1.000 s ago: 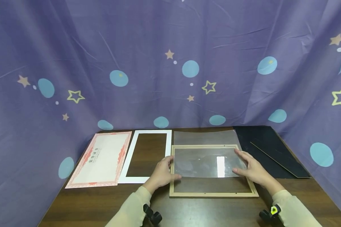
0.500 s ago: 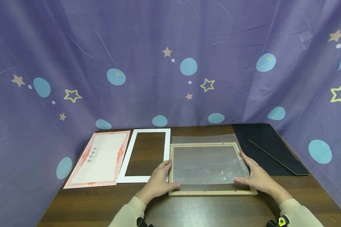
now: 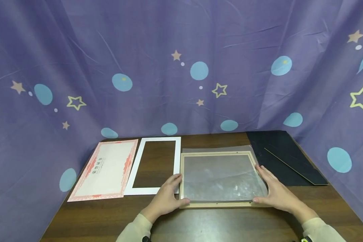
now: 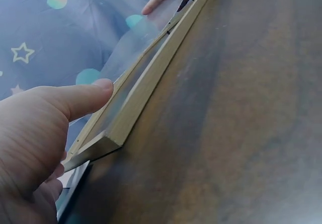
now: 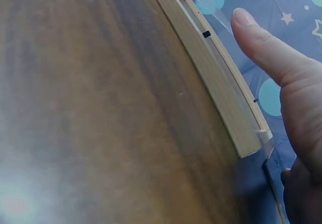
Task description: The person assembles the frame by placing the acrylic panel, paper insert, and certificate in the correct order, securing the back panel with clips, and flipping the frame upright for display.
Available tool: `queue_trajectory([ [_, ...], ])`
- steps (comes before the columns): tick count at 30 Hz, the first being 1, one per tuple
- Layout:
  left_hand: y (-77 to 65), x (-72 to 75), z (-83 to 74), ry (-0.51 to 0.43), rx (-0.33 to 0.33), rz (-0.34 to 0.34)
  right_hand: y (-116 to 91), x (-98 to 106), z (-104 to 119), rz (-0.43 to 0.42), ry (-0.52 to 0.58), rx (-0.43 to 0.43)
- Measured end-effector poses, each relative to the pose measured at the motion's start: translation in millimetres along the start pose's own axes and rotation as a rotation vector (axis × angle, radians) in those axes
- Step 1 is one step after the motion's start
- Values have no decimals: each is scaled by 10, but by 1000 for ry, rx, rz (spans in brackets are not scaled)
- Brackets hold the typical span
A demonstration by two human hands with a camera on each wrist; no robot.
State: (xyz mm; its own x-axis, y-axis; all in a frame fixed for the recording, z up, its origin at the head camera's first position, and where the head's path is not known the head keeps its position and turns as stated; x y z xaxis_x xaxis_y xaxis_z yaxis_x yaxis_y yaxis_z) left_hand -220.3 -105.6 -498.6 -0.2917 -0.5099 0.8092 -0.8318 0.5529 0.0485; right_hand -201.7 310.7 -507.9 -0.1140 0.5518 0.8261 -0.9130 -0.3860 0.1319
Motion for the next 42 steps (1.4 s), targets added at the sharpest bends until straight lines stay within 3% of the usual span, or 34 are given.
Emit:
queue_trajectory([
  [6,-1,-29,-2,24,1,2,-19,-39,3,15,-3,-16],
  [17,20,-37,26,34,7,4,72,-70,-66,17,-61,29],
  [23,6,-52,26,49,11,32,32,-105,-94,34,-75,30],
  [42,-5,-44,28,93,4,33,-25,-86,-140,70,-108,65],
])
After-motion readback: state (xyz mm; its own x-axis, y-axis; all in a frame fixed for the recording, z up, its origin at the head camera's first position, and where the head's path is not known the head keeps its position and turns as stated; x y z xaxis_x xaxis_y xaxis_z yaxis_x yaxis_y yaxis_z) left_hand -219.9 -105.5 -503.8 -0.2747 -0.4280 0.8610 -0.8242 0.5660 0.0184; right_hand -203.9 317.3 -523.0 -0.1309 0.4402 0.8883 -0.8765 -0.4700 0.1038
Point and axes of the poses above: each hand's wrist, its own y-axis towards the middle knuckle, its own x-axis out of the back of the hand, z = x × y, the point moved 2 cm from there along y, towards the middle knuckle, and after that the axes turned 10 degrees about z, right-handed, at the moved point
